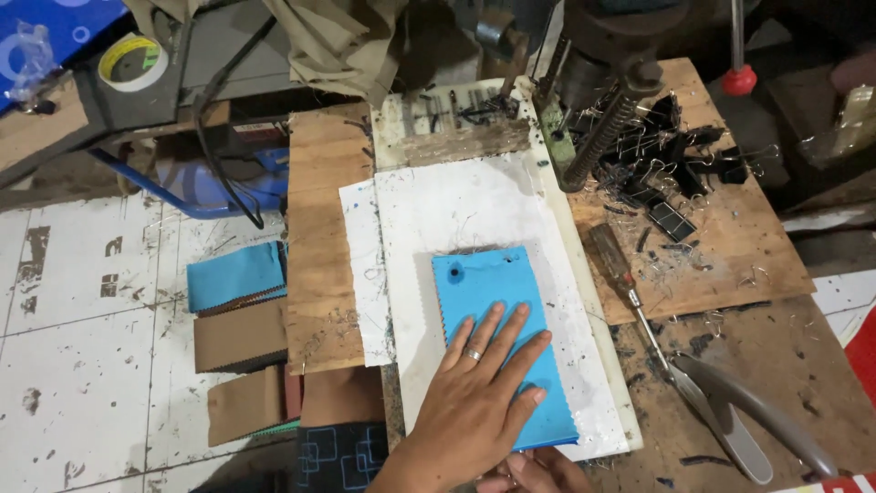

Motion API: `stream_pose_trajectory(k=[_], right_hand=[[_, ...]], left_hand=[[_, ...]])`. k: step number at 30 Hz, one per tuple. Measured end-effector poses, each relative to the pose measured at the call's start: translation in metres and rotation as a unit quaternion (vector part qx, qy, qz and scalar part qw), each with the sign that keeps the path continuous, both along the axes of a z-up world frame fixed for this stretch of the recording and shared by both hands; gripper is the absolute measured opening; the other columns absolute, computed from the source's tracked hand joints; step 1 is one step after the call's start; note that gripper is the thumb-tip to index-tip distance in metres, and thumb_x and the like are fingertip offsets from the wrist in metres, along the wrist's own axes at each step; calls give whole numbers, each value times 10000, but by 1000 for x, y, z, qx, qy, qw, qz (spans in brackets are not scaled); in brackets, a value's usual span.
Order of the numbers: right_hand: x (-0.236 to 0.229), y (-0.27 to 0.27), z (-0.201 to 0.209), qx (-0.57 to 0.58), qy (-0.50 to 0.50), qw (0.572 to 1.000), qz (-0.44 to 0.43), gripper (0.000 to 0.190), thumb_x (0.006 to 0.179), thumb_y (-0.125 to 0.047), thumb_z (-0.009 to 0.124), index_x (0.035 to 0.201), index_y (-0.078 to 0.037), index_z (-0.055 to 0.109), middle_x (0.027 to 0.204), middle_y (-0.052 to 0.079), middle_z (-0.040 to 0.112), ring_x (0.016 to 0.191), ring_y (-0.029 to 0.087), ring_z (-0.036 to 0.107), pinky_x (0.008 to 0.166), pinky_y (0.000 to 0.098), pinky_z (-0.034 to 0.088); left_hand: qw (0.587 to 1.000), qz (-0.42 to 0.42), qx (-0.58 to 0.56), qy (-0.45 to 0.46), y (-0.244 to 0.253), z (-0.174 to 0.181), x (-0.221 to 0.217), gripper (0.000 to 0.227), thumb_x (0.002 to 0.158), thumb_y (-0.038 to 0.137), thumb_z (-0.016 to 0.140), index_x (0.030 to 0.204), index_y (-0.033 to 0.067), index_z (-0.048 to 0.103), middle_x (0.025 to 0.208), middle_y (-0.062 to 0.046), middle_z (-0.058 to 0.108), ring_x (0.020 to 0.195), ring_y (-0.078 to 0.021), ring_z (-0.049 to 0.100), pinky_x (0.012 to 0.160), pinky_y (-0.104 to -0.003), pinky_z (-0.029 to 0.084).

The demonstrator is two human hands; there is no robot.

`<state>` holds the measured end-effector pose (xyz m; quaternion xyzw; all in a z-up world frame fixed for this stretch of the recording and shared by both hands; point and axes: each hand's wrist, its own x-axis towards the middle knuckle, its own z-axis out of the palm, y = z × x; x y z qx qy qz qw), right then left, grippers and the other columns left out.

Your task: Assembling notebook components by aligning covers and pages and using a manual binding machine.

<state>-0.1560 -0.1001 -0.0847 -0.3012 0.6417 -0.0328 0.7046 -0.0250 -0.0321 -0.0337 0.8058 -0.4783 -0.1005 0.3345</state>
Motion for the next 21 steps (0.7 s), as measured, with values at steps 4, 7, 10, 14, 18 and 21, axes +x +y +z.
stream_pose_trajectory(k=[4,7,10,14,18,21], right_hand=[[13,1,35,-24,57,998,-23,150,904,26,757,966,128,666,716,428,686,583,507,650,646,525,531],[4,-22,41,35,1,992,117,207,975,-60,703,950,145,709,796,379,718,646,490,628,711,583,554],[11,-30,42,38,18,979,197,365,957,-219,696,999,136,768,828,352,780,606,411,639,631,464,526],[13,-39,51,67,-13,960,272,404,973,-251,604,1143,111,666,965,366,778,701,425,682,679,473,582],[13,-39,52,51,-56,951,299,412,970,-282,579,1089,101,673,955,322,767,725,401,706,760,488,624],[13,-39,45,20,-97,946,310,402,964,-279,569,1088,92,661,934,324,771,719,404,740,741,483,647]], left_hand=[[1000,0,12,-2,-1,-2,0,570,1125,424,272,1610,135,348,1717,-121,189,1579,-373,137,1254,-593,93],[1000,6,10,-9,-2,1,1,568,1126,427,266,1610,143,352,1719,-112,183,1584,-364,133,1257,-584,91],[1000,13,4,-25,-2,-2,1,577,1122,438,266,1598,131,375,1712,-117,215,1581,-367,159,1261,-585,106],[999,23,-5,-43,-2,-4,1,576,1123,434,275,1593,122,389,1705,-128,243,1583,-378,193,1273,-593,135],[998,21,-3,-54,-2,-7,4,572,1123,440,279,1602,140,372,1712,-124,239,1595,-379,193,1289,-589,136],[997,23,-3,-70,-4,-12,9,573,1122,444,287,1599,140,377,1715,-118,229,1602,-369,182,1300,-579,127]])
